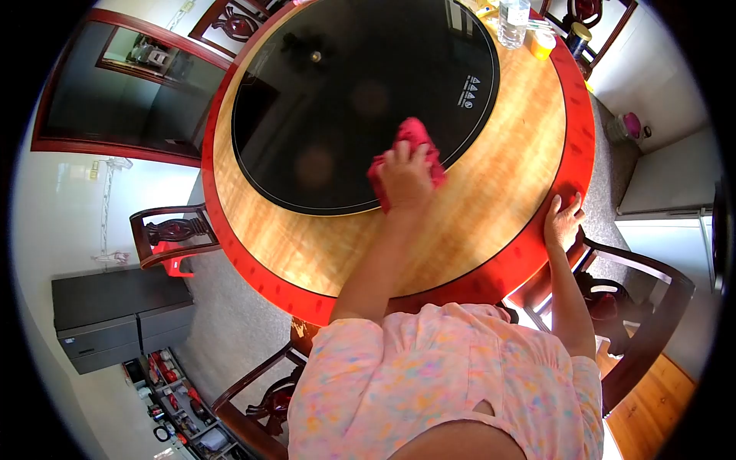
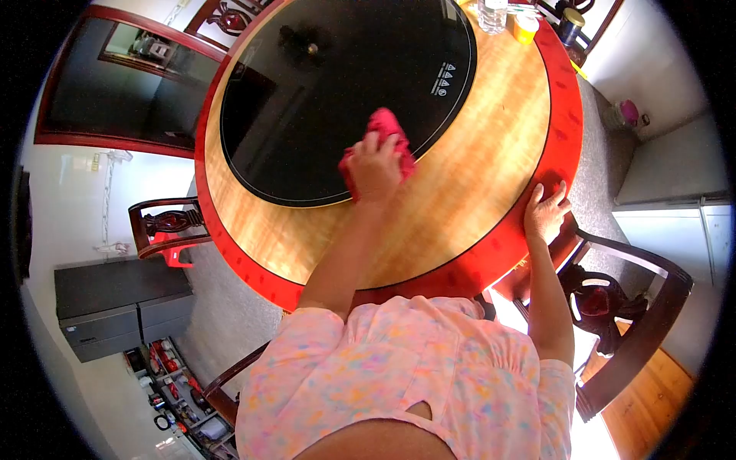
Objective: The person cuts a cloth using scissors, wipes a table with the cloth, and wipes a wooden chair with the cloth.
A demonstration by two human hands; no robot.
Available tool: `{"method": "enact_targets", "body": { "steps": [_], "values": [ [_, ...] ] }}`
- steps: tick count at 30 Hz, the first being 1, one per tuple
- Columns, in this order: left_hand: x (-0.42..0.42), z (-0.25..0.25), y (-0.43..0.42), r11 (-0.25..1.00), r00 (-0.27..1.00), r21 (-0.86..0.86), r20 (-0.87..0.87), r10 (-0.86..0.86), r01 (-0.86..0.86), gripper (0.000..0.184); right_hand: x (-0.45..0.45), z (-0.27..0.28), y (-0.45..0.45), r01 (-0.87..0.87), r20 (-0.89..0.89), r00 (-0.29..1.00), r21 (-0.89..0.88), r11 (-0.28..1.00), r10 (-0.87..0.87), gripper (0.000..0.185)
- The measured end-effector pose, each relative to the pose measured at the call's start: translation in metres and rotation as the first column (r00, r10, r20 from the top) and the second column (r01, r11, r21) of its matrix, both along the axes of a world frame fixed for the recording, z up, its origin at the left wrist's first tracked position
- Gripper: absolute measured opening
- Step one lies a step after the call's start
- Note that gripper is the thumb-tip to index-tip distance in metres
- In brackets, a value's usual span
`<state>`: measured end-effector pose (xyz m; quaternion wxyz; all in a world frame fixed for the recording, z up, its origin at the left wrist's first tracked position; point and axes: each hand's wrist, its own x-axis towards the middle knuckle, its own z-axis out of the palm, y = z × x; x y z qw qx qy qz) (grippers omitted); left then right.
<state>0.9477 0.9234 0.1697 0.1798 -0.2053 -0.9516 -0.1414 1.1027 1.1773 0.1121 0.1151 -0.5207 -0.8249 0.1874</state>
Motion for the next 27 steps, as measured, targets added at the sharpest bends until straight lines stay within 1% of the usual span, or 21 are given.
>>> {"method": "enact_targets", "body": {
  "steps": [1, 3, 5, 6, 7, 8, 10, 11, 13, 14, 16, 18, 19, 20, 21, 23, 24, 26, 27],
  "values": [
    [-0.002, -0.001, -0.02, 0.998, 0.998, -0.012, -0.038, 0.058, -0.059, 0.03, 0.0, 0.001, 0.0, 0.002, 0.005, 1.0, -0.002, 1.0, -0.002, 0.06],
    [-0.008, -0.004, -0.062, 0.978, 0.98, -0.075, -0.044, 0.194, -0.197, 0.029, 0.0, 0.0, 0.0, 0.003, 0.012, 1.0, -0.003, 1.0, -0.003, 0.06],
    [-0.018, -0.002, -0.102, 0.917, 0.93, -0.161, -0.023, 0.367, -0.366, 0.027, 0.0, -0.004, 0.001, 0.003, 0.005, 1.0, 0.017, 1.0, -0.003, 0.06],
    [-0.024, -0.006, -0.123, 0.889, 0.903, -0.16, -0.042, 0.428, -0.429, 0.027, 0.0, -0.004, 0.001, 0.001, 0.006, 1.0, 0.016, 1.0, -0.001, 0.06],
    [-0.03, -0.007, -0.137, 0.858, 0.872, -0.158, -0.062, 0.486, -0.489, 0.028, 0.0, -0.004, 0.001, -0.001, 0.008, 1.0, 0.025, 1.0, 0.001, 0.06],
    [-0.036, -0.009, -0.146, 0.857, 0.872, -0.161, -0.063, 0.486, -0.489, 0.028, 0.0, -0.003, 0.0, -0.002, 0.011, 1.0, 0.032, 0.999, 0.002, 0.059],
    [-0.046, -0.004, -0.15, 0.722, 0.743, -0.198, -0.059, 0.666, -0.663, 0.029, 0.0, 0.002, -0.002, 0.002, 0.023, 1.0, 0.019, 1.0, -0.003, 0.059],
    [-0.049, -0.004, -0.146, 0.722, 0.743, -0.198, -0.061, 0.666, -0.663, 0.029, -0.001, 0.003, -0.003, 0.006, 0.032, 0.999, 0.011, 1.0, -0.006, 0.059],
    [-0.05, 0.003, -0.114, 0.671, 0.68, -0.2, 0.034, 0.733, -0.714, 0.028, -0.002, 0.0, -0.002, 0.01, 0.028, 1.0, 0.022, 1.0, -0.01, 0.059],
    [-0.05, -0.003, -0.099, 0.745, 0.752, -0.177, 0.034, 0.658, -0.644, 0.027, -0.001, -0.001, -0.001, 0.012, 0.029, 1.0, 0.033, 0.999, -0.013, 0.059],
    [-0.04, 0.0, -0.046, 0.82, 0.837, -0.206, 0.006, 0.547, -0.534, 0.025, -0.002, 0.001, -0.002, 0.012, 0.037, 0.999, 0.032, 0.999, -0.013, 0.059],
    [-0.03, -0.001, 0.002, 0.903, 0.917, -0.16, -0.038, 0.397, -0.398, 0.024, -0.002, 0.004, -0.003, 0.009, 0.047, 0.999, 0.031, 0.999, -0.011, 0.059],
    [-0.026, -0.004, 0.023, 0.94, 0.946, -0.114, -0.022, 0.322, -0.322, 0.024, -0.002, 0.006, -0.003, 0.009, 0.05, 0.999, 0.025, 1.0, -0.01, 0.059],
    [-0.022, -0.006, 0.042, 0.958, 0.964, -0.113, -0.012, 0.264, -0.264, 0.024, -0.002, 0.007, -0.004, 0.01, 0.051, 0.999, 0.018, 1.0, -0.011, 0.059],
    [-0.017, -0.006, 0.055, 0.982, 0.985, -0.076, 0.009, 0.175, -0.174, 0.027, -0.002, 0.005, -0.004, 0.008, 0.051, 0.999, 0.018, 1.0, -0.009, 0.059],
    [-0.012, -0.008, 0.065, 0.999, 1.0, 0.035, 0.009, -0.022, 0.022, 0.028, -0.001, 0.002, -0.002, 0.001, 0.04, 0.999, 0.025, 1.0, -0.002, 0.06],
    [-0.013, -0.008, 0.061, 0.999, 1.0, 0.036, 0.008, -0.021, 0.021, 0.028, -0.001, 0.002, -0.001, 0.0, 0.04, 0.999, 0.026, 1.0, -0.001, 0.06],
    [-0.017, -0.008, 0.044, 0.961, 0.969, 0.127, 0.004, -0.248, 0.246, 0.03, 0.0, 0.001, -0.001, -0.005, 0.02, 1.0, 0.018, 1.0, 0.005, 0.06],
    [-0.019, -0.007, 0.033, 0.961, 0.969, 0.127, 0.003, -0.248, 0.246, 0.03, 0.0, 0.001, -0.001, -0.006, 0.019, 1.0, 0.018, 1.0, 0.005, 0.06]
  ]
}}
